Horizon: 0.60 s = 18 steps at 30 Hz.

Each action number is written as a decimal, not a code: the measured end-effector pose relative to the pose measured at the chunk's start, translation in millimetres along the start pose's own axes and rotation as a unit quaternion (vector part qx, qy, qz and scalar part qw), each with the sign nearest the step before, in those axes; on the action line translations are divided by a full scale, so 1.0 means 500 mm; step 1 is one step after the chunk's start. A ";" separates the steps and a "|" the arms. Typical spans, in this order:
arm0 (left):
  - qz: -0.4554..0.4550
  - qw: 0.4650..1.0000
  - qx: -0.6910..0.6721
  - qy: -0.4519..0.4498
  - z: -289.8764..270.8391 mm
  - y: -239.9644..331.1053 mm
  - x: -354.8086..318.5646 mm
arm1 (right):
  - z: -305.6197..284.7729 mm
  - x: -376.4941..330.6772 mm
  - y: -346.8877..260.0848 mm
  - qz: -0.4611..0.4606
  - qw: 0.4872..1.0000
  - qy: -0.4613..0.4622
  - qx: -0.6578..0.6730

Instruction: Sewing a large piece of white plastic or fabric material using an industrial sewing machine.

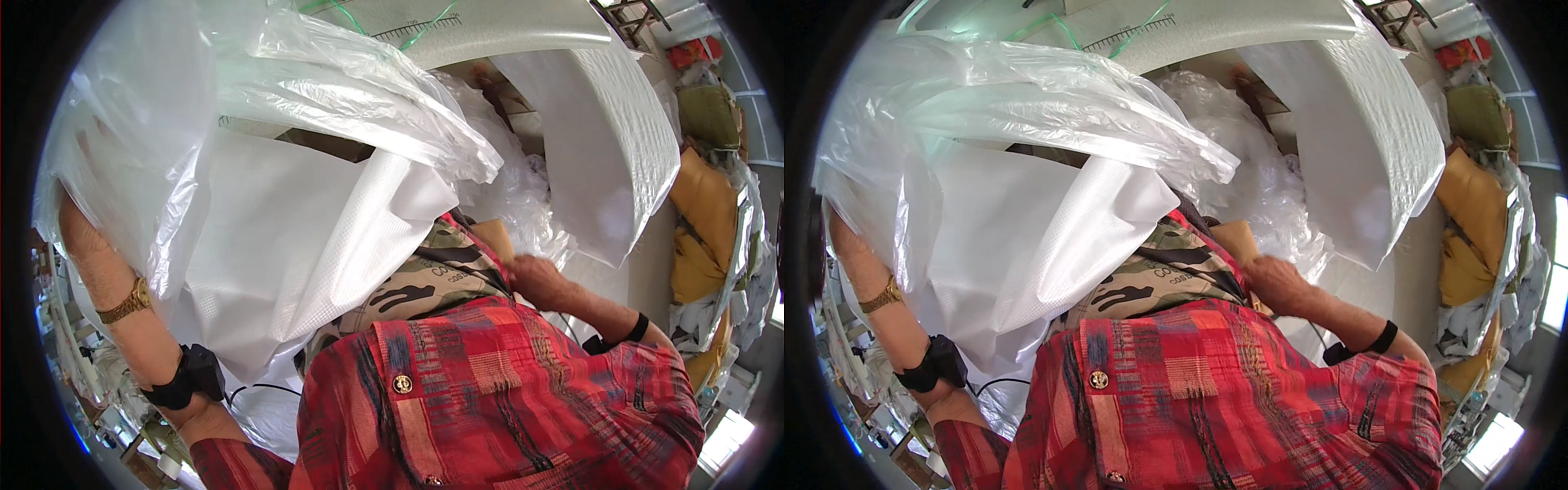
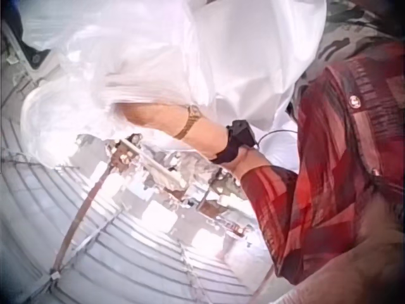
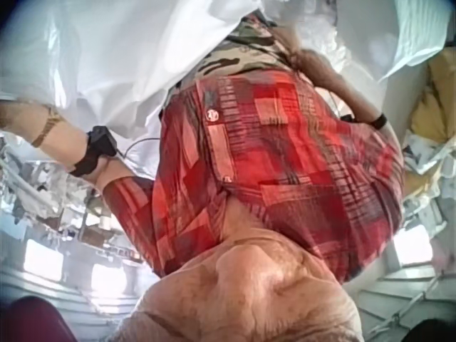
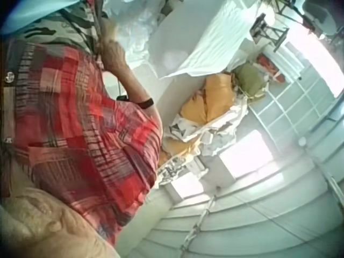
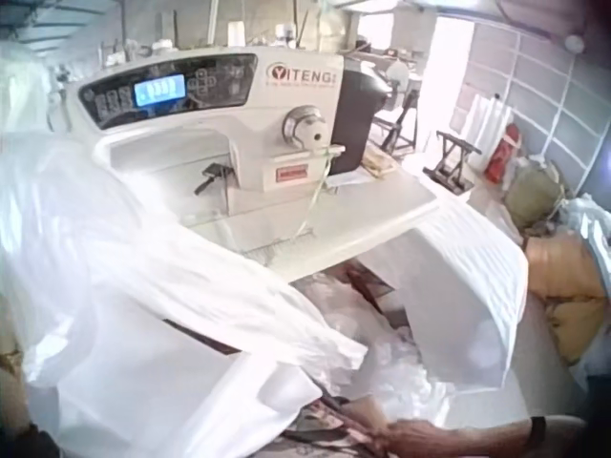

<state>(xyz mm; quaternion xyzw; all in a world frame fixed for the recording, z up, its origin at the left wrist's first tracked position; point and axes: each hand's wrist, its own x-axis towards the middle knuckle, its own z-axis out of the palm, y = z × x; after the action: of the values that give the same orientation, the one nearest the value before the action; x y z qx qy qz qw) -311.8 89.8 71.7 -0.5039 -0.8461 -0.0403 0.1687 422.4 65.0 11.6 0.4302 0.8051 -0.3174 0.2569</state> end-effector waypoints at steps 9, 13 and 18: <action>-0.037 0.999 0.013 -0.001 0.031 -0.090 0.027 | 0.206 -0.139 0.097 -0.037 0.979 -0.087 0.180; -0.050 0.999 0.015 0.003 0.042 -0.123 0.030 | 0.255 -0.171 0.106 -0.051 0.967 -0.124 0.219; -0.066 0.998 0.015 0.002 0.052 -0.152 0.031 | 0.230 -0.213 0.123 0.003 0.969 -0.164 0.184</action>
<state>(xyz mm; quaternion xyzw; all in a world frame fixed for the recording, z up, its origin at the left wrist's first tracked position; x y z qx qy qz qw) -390.7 72.0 60.1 -0.4441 -0.8778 -0.0399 0.1752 544.3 -49.4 -9.6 0.4141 0.6784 -0.5258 0.3028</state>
